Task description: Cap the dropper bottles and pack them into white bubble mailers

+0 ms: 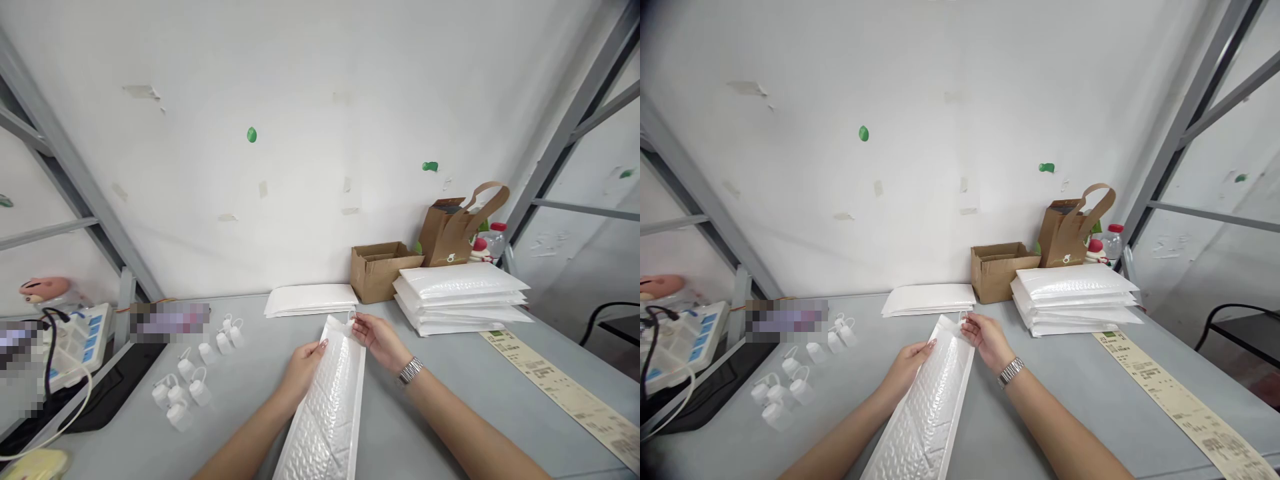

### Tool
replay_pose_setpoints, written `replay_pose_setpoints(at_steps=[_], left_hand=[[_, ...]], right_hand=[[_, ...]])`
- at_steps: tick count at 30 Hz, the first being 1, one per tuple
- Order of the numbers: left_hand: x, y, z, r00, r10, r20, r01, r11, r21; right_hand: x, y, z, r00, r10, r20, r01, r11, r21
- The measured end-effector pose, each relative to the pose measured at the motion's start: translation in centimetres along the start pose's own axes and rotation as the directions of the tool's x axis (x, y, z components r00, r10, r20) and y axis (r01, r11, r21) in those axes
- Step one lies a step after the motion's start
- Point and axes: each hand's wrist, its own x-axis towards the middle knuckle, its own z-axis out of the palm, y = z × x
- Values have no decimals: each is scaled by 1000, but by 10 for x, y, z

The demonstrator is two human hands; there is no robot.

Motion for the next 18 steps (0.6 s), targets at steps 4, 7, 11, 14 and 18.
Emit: replay_pose_setpoints(at_steps=[4, 7, 11, 14, 18], left_hand=[[-1, 2, 2, 1000, 4, -7, -4, 1000, -3], [-2, 1, 2, 1000, 4, -9, -4, 1000, -10], [-2, 1, 2, 1000, 13, -23, -14, 1000, -18], [-2, 2, 0, 998, 27, -49, -28, 999, -16], [-2, 5, -1, 996, 45, -72, -47, 999, -25]], right_hand=[[-3, 5, 2, 998, 13, 59, -9, 998, -66], [-4, 10, 4, 997, -22, 77, 35, 986, -165], [-3, 13, 5, 986, -131, 108, 160, 927, -340], [-7, 14, 7, 960, -205, 189, 271, 849, -454], [-14, 11, 10, 919, -217, 329, 370, 761, -533]])
